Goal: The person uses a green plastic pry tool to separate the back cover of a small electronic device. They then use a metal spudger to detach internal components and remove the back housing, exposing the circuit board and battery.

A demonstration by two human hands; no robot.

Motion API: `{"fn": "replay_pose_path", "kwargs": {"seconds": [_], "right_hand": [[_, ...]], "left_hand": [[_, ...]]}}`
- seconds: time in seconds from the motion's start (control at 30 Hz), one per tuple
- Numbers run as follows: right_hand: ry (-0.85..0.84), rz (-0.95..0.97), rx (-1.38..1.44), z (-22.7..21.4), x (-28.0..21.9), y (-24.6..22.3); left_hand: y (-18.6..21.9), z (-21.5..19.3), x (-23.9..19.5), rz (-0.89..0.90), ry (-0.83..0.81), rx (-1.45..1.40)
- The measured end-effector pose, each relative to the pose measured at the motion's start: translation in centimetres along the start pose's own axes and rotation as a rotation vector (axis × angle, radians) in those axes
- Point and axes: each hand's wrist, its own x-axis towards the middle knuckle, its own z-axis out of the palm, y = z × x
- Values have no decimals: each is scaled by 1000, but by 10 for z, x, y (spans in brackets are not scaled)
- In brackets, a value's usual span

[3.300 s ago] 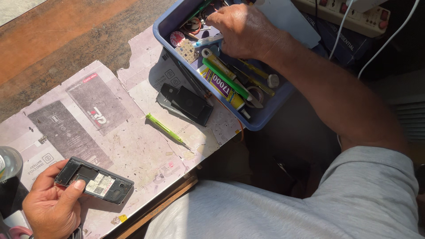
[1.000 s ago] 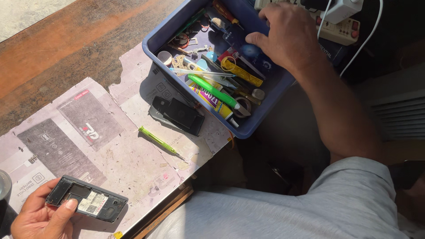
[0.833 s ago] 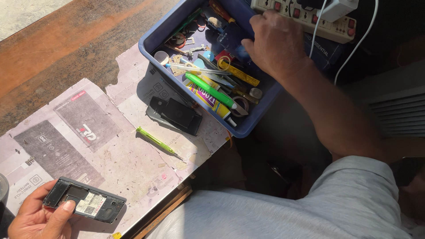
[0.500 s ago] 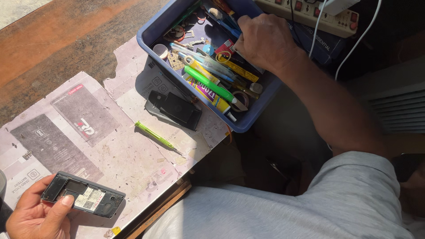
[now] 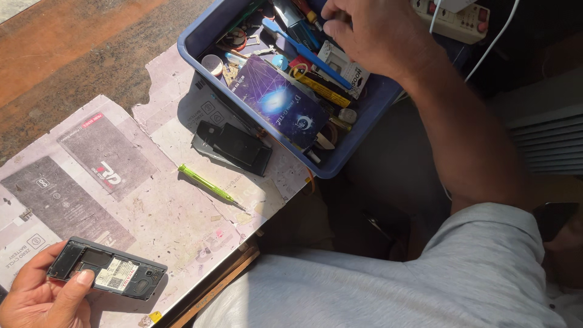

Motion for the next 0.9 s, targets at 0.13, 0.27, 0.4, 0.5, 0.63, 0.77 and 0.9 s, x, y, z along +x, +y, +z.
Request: {"fn": "replay_pose_path", "kwargs": {"seconds": [0.13,0.27,0.4,0.5,0.63,0.77,0.9], "right_hand": [[-187,136,-422,37,2,31],[-120,174,-197,51,-9,41],[-152,315,-32,25,-21,31],[-31,244,17,2,-33,17],[94,23,38,-18,-31,-6],[78,-174,-11,0,-22,-34],[-37,-71,151,3,-19,-21]], "left_hand": [[-2,-7,5,-37,-30,92],[-8,-11,7,-58,-37,115],[-8,-15,9,-68,-55,132],[-10,-13,7,-65,-41,129],[-21,-16,3,-8,-23,128],[-38,-29,12,-8,-78,160],[-57,-43,15,-4,-111,141]]}}
